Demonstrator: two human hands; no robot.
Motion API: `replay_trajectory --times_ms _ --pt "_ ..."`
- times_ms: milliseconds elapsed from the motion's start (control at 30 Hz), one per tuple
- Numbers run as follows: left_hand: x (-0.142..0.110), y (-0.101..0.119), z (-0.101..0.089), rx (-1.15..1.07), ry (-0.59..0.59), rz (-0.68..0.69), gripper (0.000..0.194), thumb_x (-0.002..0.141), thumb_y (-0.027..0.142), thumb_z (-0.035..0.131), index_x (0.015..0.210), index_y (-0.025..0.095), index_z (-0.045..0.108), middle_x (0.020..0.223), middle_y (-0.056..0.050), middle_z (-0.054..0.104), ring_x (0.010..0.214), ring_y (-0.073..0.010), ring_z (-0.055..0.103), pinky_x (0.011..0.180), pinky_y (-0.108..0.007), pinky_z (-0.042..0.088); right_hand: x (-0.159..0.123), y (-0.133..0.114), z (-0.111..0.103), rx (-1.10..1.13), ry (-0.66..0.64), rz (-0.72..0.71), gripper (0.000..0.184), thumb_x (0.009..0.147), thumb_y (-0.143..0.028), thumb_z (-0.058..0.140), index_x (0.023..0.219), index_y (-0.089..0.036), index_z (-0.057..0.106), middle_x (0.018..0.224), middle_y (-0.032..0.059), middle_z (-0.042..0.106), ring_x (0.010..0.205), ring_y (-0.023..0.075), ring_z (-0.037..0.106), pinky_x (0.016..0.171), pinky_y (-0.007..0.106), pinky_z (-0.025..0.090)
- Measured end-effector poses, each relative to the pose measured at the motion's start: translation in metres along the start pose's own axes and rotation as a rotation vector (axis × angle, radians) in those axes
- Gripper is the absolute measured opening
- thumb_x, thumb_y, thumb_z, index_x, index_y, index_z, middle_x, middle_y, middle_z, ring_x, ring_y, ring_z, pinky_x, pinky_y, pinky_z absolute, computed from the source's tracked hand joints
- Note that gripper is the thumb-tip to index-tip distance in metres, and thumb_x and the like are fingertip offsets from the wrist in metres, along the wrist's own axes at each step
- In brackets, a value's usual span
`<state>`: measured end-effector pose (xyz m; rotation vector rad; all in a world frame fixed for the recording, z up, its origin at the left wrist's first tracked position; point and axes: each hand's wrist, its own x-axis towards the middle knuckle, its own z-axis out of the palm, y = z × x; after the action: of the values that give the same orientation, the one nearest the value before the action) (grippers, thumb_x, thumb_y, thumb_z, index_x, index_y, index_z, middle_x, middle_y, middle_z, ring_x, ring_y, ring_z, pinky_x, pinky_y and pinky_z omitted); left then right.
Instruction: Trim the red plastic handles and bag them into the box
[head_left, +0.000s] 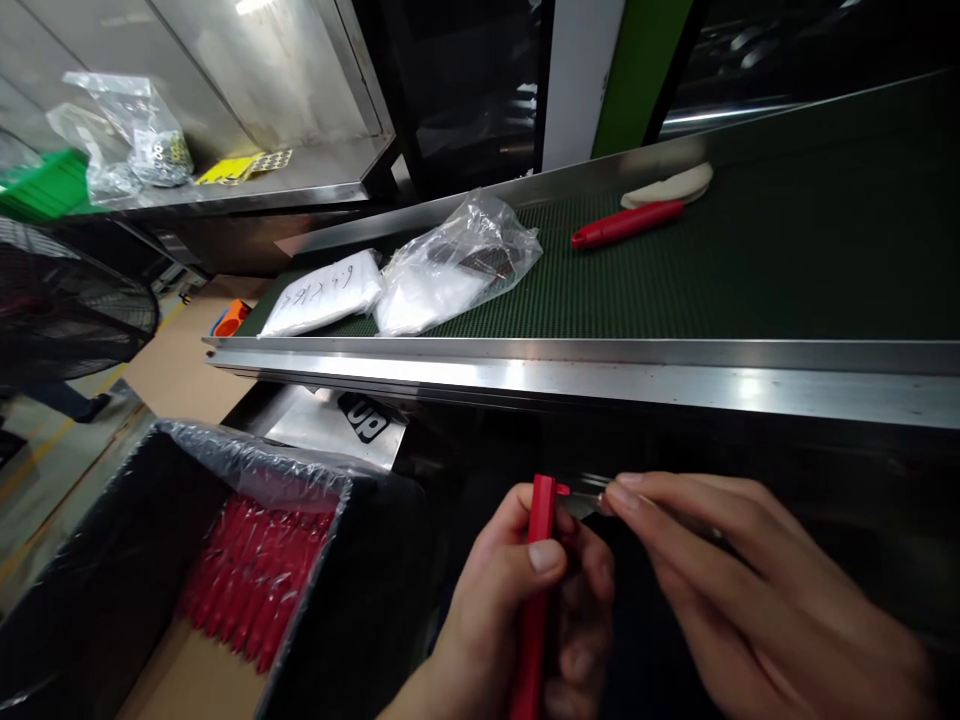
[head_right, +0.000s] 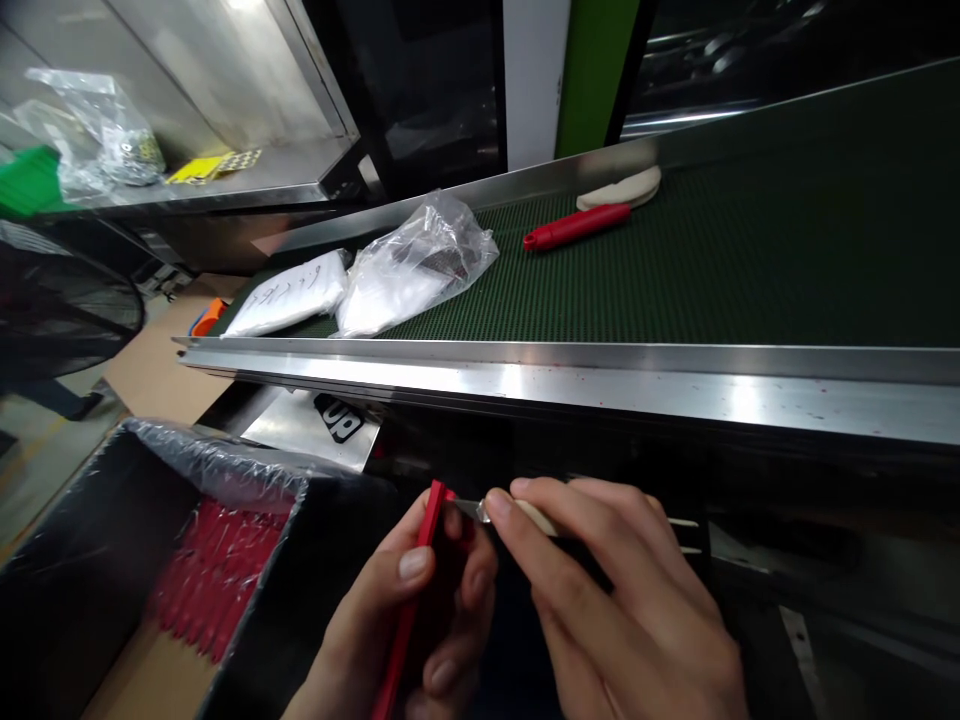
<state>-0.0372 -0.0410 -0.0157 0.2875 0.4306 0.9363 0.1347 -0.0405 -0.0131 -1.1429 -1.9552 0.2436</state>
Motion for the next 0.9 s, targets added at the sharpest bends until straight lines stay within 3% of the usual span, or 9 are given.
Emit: replay_trajectory --times_ms 233,400,500,567,633,733,833,900 --pt "0.001 0.0 0.004 -0.092 -0.045 -0.051 0.016 0.093 0.032 0.048 0.102 0.02 0.055 0.088 -0.003 0.057 0.048 -0.0017 0.047 0.037 -0.007 0.04 0.0 -0.003 0.006 -0.019 -0.014 -0.015 0.037 0.09 0.002 0.051 0.121 -0.013 0.064 0.119 0.0098 0.06 0.109 0.0173 0.057 0.089 0.032 0.047" --pt "0.004 -0.006 -0.005 -0.118 -0.145 -0.022 0.018 0.094 0.029 0.043 0.104 0.019 0.055 0.087 -0.005 0.058 0.046 -0.0025 0.047 0.036 -0.009 0.039 0.001 0.003 0.007 -0.02 -0.019 -0.02 0.038 0.09 0.0 0.052 0.123 -0.013 0.063 0.12 0.0105 0.06 0.109 0.0187 0.058 0.089 0.033 0.048" --pt "0.004 -0.01 -0.006 -0.087 -0.214 0.007 0.017 0.09 0.028 0.051 0.103 0.017 0.055 0.08 -0.007 0.062 0.043 -0.0038 0.047 0.038 -0.011 0.039 0.002 0.008 0.005 -0.04 0.023 0.046 0.039 0.089 -0.002 0.054 0.125 -0.015 0.062 0.119 0.0097 0.061 0.107 0.0191 0.06 0.09 0.034 0.049" --pt "0.003 -0.01 -0.005 -0.09 -0.177 -0.018 0.02 0.09 0.031 0.049 0.103 0.016 0.055 0.079 -0.008 0.064 0.042 -0.005 0.047 0.037 -0.012 0.038 0.003 0.01 0.003 -0.015 0.065 0.091 0.036 0.089 -0.003 0.056 0.122 -0.015 0.064 0.117 0.0086 0.062 0.105 0.0183 0.061 0.089 0.033 0.049" --pt "0.003 -0.008 -0.004 -0.132 -0.116 -0.07 0.028 0.095 0.036 0.038 0.104 0.016 0.055 0.08 -0.01 0.065 0.043 -0.0073 0.051 0.036 -0.013 0.037 0.002 0.009 0.001 0.026 0.074 0.091 0.035 0.088 -0.002 0.056 0.119 -0.015 0.066 0.117 0.0082 0.062 0.105 0.018 0.061 0.086 0.031 0.05" --pt "0.002 -0.006 -0.005 -0.201 -0.127 -0.127 0.04 0.098 0.038 0.024 0.107 0.016 0.057 0.082 -0.011 0.066 0.042 -0.0107 0.055 0.034 -0.014 0.033 0.0 0.005 -0.001 0.041 -0.005 0.029 0.039 0.089 0.001 0.052 0.122 -0.017 0.063 0.12 0.0084 0.06 0.109 0.0179 0.058 0.086 0.032 0.049" --pt "0.001 -0.005 -0.01 -0.244 -0.178 -0.169 0.041 0.097 0.04 0.029 0.105 0.015 0.061 0.079 -0.009 0.067 0.04 -0.0119 0.055 0.036 -0.016 0.032 -0.002 0.003 -0.001 0.024 -0.054 0.016 0.04 0.09 0.0 0.05 0.125 -0.018 0.061 0.122 0.0083 0.058 0.112 0.0181 0.055 0.089 0.033 0.047" --pt "-0.001 -0.005 -0.012 -0.229 -0.094 -0.188 0.04 0.094 0.042 0.037 0.1 0.013 0.064 0.078 -0.01 0.067 0.049 -0.0154 0.061 0.043 -0.019 0.037 -0.002 0.003 -0.001 0.008 -0.07 -0.014 0.038 0.092 -0.003 0.05 0.124 -0.018 0.061 0.121 0.0088 0.058 0.112 0.0191 0.055 0.089 0.034 0.047"
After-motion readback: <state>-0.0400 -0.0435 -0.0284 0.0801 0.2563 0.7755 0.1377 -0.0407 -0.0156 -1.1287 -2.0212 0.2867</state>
